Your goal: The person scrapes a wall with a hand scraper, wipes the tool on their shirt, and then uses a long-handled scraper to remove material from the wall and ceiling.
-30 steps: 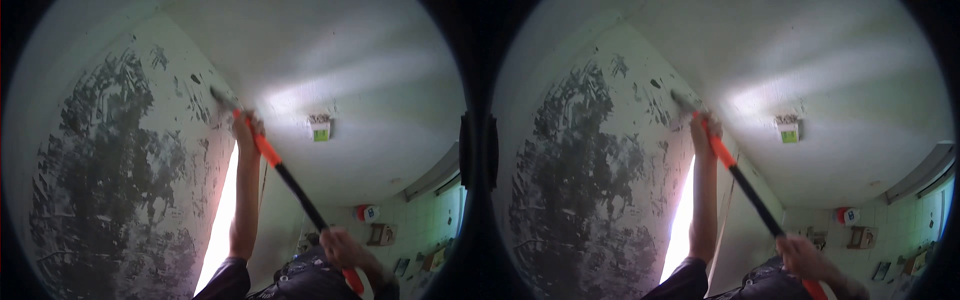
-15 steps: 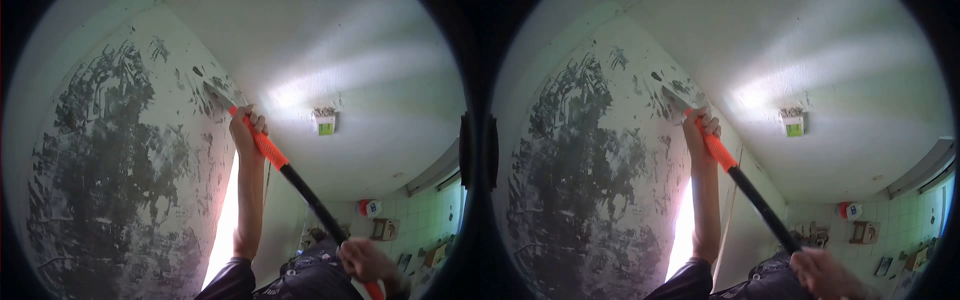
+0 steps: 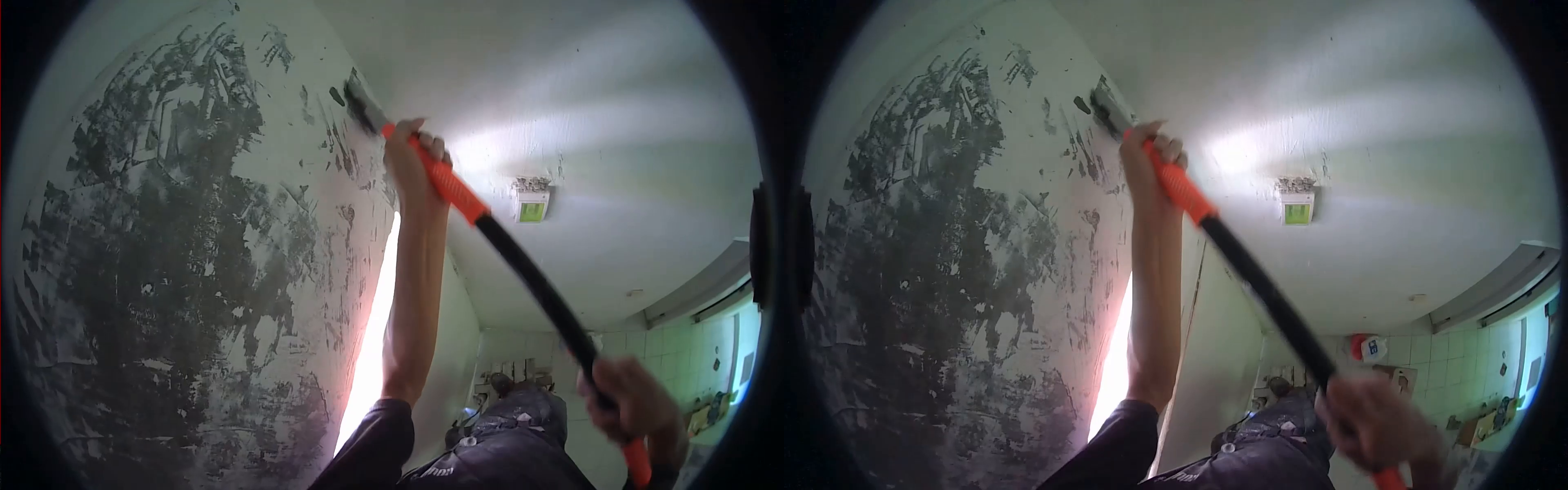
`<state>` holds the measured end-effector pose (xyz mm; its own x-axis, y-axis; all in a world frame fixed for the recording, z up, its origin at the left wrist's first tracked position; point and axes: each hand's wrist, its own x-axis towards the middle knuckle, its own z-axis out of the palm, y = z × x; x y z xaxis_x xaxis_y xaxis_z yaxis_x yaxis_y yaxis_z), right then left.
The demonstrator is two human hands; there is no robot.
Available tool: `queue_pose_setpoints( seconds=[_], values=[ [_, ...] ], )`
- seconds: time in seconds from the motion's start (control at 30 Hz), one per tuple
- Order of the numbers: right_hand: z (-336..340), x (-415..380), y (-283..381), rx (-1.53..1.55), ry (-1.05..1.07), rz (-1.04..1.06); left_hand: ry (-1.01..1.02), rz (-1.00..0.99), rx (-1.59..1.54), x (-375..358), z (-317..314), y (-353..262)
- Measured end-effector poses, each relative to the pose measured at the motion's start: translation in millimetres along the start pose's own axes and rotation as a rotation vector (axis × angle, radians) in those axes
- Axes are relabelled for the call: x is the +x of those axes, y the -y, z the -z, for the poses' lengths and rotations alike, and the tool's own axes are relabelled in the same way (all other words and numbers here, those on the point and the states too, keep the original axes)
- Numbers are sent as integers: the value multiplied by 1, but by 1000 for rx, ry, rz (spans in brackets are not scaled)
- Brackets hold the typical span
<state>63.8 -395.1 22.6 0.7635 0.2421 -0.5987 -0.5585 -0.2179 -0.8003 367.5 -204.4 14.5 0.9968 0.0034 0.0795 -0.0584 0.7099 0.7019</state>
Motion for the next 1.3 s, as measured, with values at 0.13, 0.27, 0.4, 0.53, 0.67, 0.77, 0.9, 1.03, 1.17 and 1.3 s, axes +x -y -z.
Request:
queue_pose_setpoints(
  seconds=[0.13, 0.27, 0.4, 0.53, 0.67, 0.77, 0.9, 1.03, 1.17, 1.3],
  values=[
    [-9, 1, -15, -319, -74, 390, 94, -77, -10, 8, 3, 0],
    [-13, -38, -1, -61, -29, 177, 23, -47, -99, -1, -16, -9],
    [-18, -36, 23, 191, -110, 45, 111, -73, -144, 2, -15, -18],
    [-3, -31, 45, 238, -271, 47, 81, -87, -152, 9, -48, -31],
    [-17, -50, 47, 253, -240, 108, 105, -84, -170, -13, -37, -43],
    [-1, -32, 57, 235, -406, 70, 5, -70, -196, 14, -66, -42],
    [-19, -58, 54, 187, -413, 199, 109, -93, -232, -19, -51, -62],
    [2, -33, 82, 250, -260, 156, 50, -72, -177, 30, -78, -57],
    [-31, -76, 64, 314, -447, 134, 146, -73, -279, -9, -62, -76],
    [-17, -48, 98, 296, -445, 101, 88, -104, -221, 42, -91, -73]
  ],
)
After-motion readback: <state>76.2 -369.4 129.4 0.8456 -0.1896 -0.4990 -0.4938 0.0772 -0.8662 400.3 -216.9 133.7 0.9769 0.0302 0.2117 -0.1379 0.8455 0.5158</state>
